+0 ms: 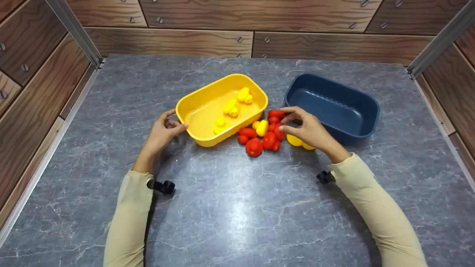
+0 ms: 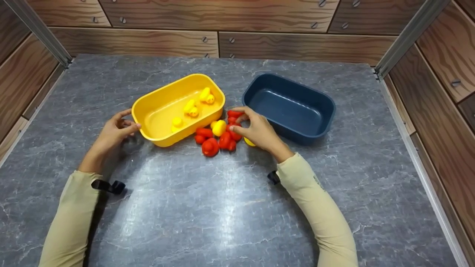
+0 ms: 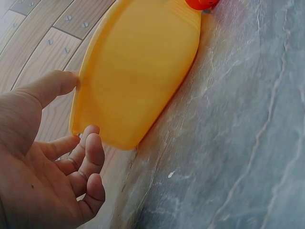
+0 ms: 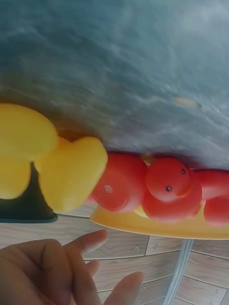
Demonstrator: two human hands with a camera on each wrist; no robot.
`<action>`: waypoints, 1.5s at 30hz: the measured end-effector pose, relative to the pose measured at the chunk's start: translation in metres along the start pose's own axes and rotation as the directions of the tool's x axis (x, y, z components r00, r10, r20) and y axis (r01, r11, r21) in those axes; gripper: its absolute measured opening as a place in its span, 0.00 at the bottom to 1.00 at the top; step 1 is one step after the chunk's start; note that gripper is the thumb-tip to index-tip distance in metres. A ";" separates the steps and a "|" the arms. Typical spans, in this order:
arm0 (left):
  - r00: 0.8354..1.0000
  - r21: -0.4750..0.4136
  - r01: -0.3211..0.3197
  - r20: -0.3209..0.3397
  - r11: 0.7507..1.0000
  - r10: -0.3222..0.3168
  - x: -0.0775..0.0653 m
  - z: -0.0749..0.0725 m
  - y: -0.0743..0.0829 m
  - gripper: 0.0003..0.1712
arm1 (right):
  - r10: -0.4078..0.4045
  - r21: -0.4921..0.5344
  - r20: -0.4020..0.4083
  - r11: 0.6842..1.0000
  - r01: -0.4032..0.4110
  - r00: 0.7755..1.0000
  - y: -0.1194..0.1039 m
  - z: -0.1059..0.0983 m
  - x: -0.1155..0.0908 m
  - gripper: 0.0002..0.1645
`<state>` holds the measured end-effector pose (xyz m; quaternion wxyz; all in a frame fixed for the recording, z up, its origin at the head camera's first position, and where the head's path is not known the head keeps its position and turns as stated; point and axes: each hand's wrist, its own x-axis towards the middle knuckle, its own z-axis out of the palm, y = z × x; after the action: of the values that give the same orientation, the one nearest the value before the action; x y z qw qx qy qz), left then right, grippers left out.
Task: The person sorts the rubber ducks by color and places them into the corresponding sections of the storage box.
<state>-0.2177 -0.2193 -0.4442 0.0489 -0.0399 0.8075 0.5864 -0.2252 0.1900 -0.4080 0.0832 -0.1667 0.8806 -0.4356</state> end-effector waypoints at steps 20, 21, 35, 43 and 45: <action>1.000 0.028 0.000 0.011 1.000 0.000 0.000 -0.002 0.000 0.42 | 0.031 -0.129 0.061 0.991 -0.023 0.998 0.025 -0.007 -0.015 0.35; 1.000 0.029 -0.002 0.012 1.000 0.001 0.000 -0.002 0.000 0.42 | 0.033 -0.136 0.067 0.990 -0.023 0.997 0.026 -0.007 -0.016 0.36; 1.000 0.020 0.012 0.010 1.000 -0.013 0.000 -0.001 -0.002 0.42 | 0.013 -0.184 0.112 0.983 0.008 0.994 0.034 -0.010 -0.018 0.38; 1.000 0.018 -0.007 -0.005 1.000 0.007 0.000 -0.001 -0.003 0.42 | 0.005 -0.213 0.124 0.977 0.022 0.992 0.036 -0.013 -0.018 0.37; 1.000 0.018 -0.012 -0.004 1.000 0.012 0.001 -0.001 -0.002 0.42 | 0.016 -0.221 0.128 0.975 0.013 0.992 0.036 -0.014 -0.018 0.37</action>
<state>-0.2180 -0.2212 -0.4459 0.0440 -0.0358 0.8132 0.5793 -0.2202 0.2278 -0.4285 0.1213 -0.2020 0.9166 -0.3231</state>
